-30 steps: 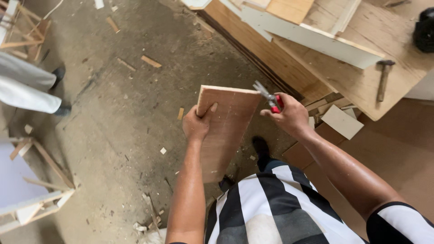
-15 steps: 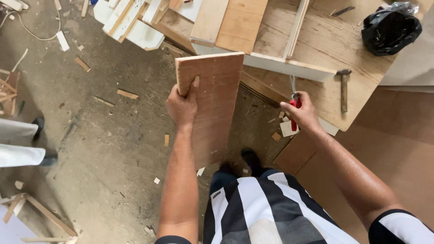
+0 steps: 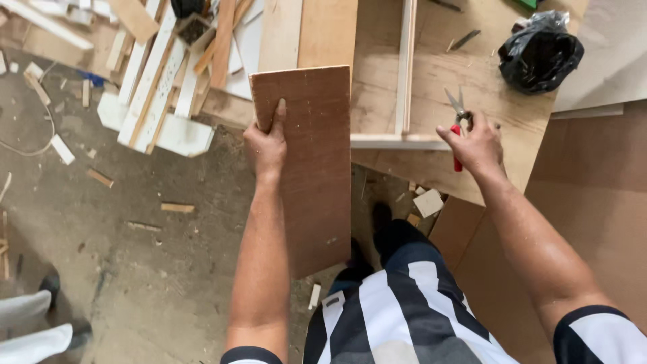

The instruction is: The person assembles a wooden shelf unit by hammering nails into boards, lifting the structure, and trimming a plywood panel with snips.

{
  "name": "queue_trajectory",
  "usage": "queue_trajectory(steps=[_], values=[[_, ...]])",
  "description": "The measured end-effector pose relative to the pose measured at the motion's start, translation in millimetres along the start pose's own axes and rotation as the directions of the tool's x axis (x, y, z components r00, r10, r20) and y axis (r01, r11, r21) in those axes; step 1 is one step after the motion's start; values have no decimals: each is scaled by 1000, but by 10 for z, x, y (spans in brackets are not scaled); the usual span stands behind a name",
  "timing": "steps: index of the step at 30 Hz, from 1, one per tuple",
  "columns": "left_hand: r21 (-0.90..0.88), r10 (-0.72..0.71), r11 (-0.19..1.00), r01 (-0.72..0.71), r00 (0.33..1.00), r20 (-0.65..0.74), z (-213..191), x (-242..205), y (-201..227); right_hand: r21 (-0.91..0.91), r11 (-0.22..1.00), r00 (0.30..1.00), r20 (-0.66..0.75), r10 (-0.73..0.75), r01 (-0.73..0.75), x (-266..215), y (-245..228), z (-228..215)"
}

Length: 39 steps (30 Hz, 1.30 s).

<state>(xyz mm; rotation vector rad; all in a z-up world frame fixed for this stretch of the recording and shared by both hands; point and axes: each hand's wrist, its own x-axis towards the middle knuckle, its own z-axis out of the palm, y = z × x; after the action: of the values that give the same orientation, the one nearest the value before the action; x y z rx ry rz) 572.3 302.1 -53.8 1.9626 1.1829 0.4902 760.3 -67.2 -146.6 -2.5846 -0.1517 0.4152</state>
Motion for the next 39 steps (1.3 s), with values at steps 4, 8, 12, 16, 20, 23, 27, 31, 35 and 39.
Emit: queue_trajectory(steps=[4, 8, 12, 16, 20, 23, 27, 31, 35, 39], values=[[16, 59, 998, -60, 998, 19, 380, 580, 240, -168, 986, 994, -108, -16, -2, 838, 285, 150], [128, -105, 987, 97, 993, 53, 869, 1067, 464, -259, 966, 996, -87, -9, -14, 1786, 566, 549], [99, -164, 983, 152, 979, 118, 1419, 1489, 642, -326, 944, 998, 25, 62, -51, 2262, 770, 964], [97, -167, 983, 156, 980, 105, 1880, 1793, 664, -418, 908, 996, 72, 60, -25, 2441, 798, 1164], [74, -272, 962, 263, 949, 160, 2227, 2032, 737, -451, 893, 996, 83, 24, 16, 2539, 805, 1117], [-76, -122, 987, 139, 975, 188, 2472, 2149, 760, -380, 925, 998, 63, 21, 5, 2565, 723, 984], [-74, -197, 971, 229, 933, 302, 2780, 2321, 724, -208, 978, 997, 70, 14, 0, 2428, 388, 757], [-128, -182, 960, 249, 904, 387, 3059, 2500, 649, 17, 994, 989, 93, -112, 111, 1989, -138, 681], [-4, -225, 970, 244, 901, 371, 3338, 2743, 522, 75, 994, 970, 223, -98, 83, 1563, -682, 731], [9, -197, 979, 206, 925, 324, 3600, 2939, 287, 90, 960, 964, -44, -263, 266, 1362, -1008, 767]])
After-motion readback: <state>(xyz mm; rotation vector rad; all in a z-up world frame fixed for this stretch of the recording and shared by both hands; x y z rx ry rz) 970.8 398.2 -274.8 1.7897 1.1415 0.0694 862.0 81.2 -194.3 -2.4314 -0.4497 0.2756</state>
